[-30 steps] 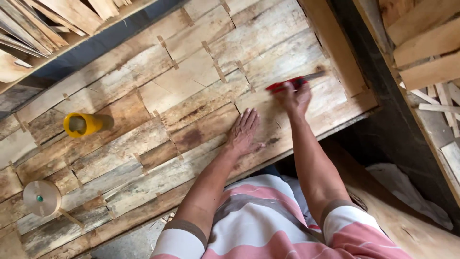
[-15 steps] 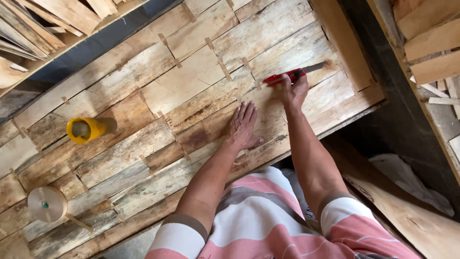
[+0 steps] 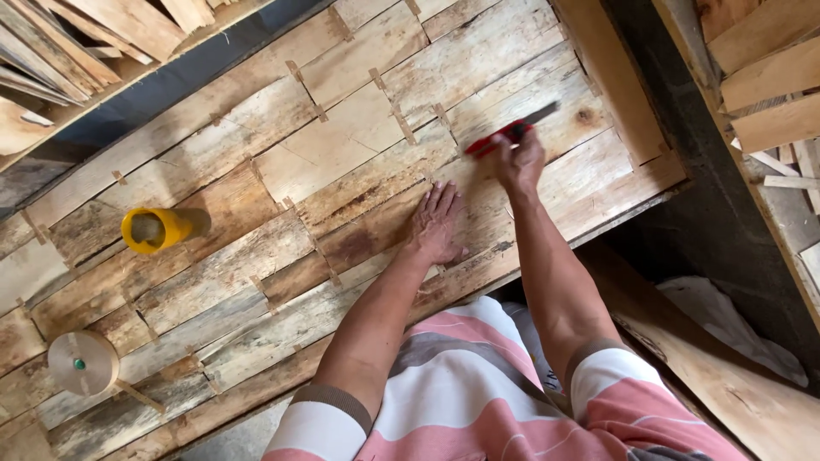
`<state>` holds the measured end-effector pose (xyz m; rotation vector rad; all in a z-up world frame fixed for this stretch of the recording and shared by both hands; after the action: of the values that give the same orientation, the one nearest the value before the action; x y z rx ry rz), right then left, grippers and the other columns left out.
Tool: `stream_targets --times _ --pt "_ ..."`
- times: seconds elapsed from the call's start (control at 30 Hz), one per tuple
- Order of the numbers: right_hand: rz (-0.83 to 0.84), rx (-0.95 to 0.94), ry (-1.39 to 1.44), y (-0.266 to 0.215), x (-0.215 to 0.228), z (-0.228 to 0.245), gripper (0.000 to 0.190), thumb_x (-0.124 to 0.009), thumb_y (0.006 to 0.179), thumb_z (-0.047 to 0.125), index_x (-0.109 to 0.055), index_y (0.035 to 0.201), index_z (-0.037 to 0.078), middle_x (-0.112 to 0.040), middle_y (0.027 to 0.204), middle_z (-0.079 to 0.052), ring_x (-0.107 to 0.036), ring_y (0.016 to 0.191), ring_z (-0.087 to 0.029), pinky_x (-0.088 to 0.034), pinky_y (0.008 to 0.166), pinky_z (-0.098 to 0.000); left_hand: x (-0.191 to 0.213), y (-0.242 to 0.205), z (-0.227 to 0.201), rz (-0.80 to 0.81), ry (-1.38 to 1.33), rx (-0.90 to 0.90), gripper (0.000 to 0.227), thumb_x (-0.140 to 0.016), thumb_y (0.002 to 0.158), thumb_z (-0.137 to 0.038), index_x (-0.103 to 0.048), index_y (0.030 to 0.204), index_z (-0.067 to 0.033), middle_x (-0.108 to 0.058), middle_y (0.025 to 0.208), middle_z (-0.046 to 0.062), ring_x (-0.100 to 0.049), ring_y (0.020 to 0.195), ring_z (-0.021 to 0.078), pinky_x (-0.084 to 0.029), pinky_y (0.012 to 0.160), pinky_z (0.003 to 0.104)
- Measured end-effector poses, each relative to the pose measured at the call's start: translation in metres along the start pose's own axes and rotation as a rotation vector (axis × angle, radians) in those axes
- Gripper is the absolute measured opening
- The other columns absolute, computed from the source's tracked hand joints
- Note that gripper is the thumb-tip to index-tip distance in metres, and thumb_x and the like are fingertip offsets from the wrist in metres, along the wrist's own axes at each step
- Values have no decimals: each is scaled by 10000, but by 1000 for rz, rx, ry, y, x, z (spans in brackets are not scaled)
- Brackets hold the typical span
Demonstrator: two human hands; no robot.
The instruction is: Trim and scrape the edges of wooden tiles on a larger board using a utility knife.
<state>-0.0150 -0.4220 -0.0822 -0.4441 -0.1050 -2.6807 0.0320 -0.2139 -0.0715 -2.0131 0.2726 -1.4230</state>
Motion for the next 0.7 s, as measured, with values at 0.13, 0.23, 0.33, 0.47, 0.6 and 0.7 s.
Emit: stream_targets --times 0.13,0.23,0.33,0.47,0.6,0.7 --pt "-104 56 -134 2 7 20 203 -798 913 107 -652 1018 12 -764 929 -121 -713 835 -201 -563 784 -357 1 0 -1 -3 -23 -7 1249 -804 728 -636 -162 1624 -49 -34 1718 165 -8 1584 364 -50 1291 447" --pt "156 -88 -125 1 -22 7 275 -803 882 148 -640 1073 38 -755 952 -105 -723 840 -198 -565 767 -346 -1 4 2 8 -25 -7 1250 -810 725 -635 -164 1622 -52 -38 1714 165 -12 1580 364 -59 1287 453" --pt "-93 -17 -138 -1 -5 6 209 -803 921 140 -660 1020 23 -767 937 -124 -720 837 -229 -557 790 -363 -3 2 2 -5 -36 -13 1242 -819 710 -633 -180 1609 -61 -40 1708 161 -17 1575 361 -63 1278 455" --pt "4 3 -57 3 -21 9 231 -802 909 169 -671 1039 29 -759 959 -121 -702 877 -236 -549 794 -368 5 1 5 -28 -57 -27 1187 -836 718 -598 -244 1592 -56 -71 1711 164 -44 1584 363 -82 1291 456" --pt "-108 20 16 7 -17 7 229 -797 946 187 -661 1032 25 -764 947 -121 -709 865 -255 -564 827 -379 3 -6 3 -43 -92 -53 1151 -850 731 -533 -272 1605 -57 -107 1717 157 -69 1592 360 -109 1300 457" --pt "103 -68 -166 10 -33 2 307 -826 884 207 -635 1047 29 -739 964 -122 -711 893 -230 -546 791 -373 10 -1 3 -24 -74 -39 1164 -849 732 -521 -243 1618 -71 -96 1712 147 -55 1590 352 -97 1297 451"
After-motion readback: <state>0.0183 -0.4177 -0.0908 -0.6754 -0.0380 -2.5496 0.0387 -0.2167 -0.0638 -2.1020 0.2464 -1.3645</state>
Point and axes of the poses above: each hand's wrist, its own y-axis towards the middle knuckle, its own x-axis out of the back of the hand, z = x × y, the point moved 10 cm from there along y, towards the middle knuckle
